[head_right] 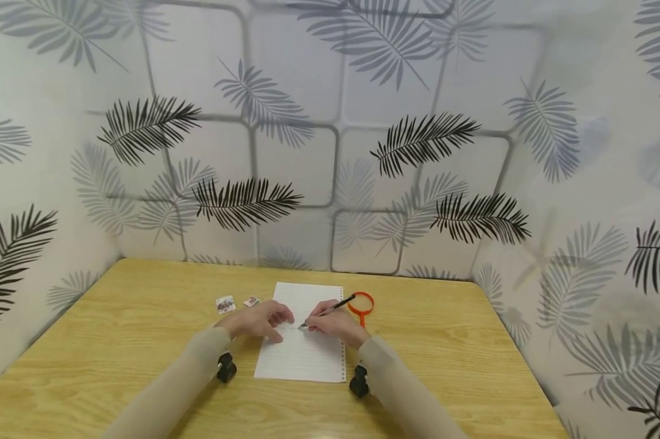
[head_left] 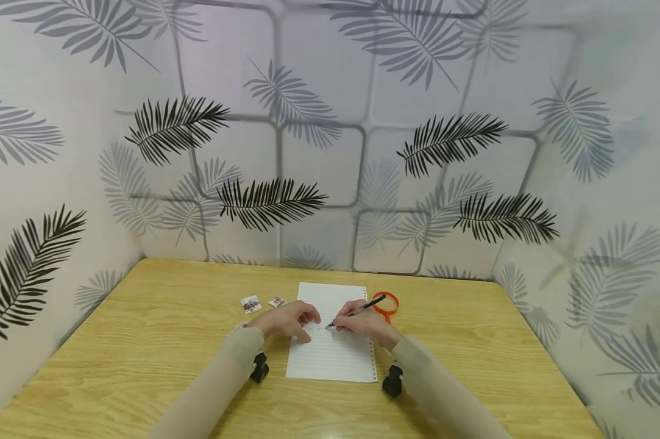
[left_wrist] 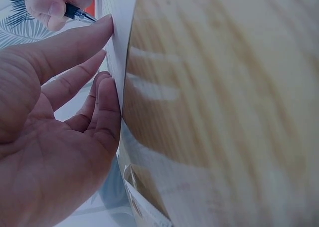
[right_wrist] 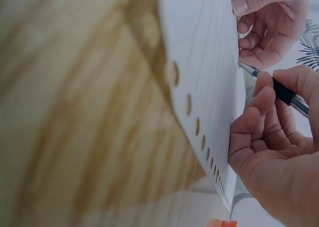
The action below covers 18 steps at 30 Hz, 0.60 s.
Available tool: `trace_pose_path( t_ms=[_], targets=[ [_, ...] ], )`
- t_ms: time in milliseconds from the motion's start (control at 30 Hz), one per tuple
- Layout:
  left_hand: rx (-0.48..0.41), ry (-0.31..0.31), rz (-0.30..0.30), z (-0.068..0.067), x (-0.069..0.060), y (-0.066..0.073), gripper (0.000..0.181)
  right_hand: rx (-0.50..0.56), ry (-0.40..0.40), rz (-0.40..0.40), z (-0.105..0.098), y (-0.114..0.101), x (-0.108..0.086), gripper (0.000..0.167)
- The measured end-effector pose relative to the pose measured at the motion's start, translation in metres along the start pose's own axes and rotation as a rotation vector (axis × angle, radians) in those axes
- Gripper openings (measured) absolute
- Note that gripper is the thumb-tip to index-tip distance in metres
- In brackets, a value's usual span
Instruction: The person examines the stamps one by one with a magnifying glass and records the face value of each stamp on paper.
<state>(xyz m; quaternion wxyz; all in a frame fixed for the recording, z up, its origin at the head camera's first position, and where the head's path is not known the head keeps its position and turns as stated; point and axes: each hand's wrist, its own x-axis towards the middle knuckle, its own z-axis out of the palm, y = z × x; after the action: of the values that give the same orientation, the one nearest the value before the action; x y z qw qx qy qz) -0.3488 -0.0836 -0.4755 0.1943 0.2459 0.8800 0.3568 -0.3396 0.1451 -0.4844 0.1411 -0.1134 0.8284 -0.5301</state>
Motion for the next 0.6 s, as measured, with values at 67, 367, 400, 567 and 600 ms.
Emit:
trace_pose_path(
  t_ms=[67, 367, 400, 567, 600],
  targets=[
    [-0.003, -0.001, -0.005, 0.0003, 0.0003, -0.0002, 0.035, -0.008, -0.004, 0.004, 0.0002, 0.0004, -0.0001, 0.011],
    [0.014, -0.004, 0.007, 0.0004, -0.0004, -0.0005, 0.036, -0.017, -0.007, -0.01, 0.0007, 0.0028, 0.0002, 0.012],
    [0.015, -0.003, 0.006, 0.0005, -0.0002, -0.0004, 0.036, -0.017, -0.006, -0.014, 0.0006, 0.0028, 0.0, 0.012],
    [0.012, -0.002, -0.003, 0.0004, 0.0001, 0.0006, 0.036, -0.01, 0.0, -0.02, 0.001, 0.0018, -0.0002, 0.009],
    [0.01, -0.001, -0.004, 0.0005, 0.0002, 0.0007, 0.036, -0.011, 0.002, -0.024, 0.0013, 0.0017, 0.0, 0.009]
  ],
)
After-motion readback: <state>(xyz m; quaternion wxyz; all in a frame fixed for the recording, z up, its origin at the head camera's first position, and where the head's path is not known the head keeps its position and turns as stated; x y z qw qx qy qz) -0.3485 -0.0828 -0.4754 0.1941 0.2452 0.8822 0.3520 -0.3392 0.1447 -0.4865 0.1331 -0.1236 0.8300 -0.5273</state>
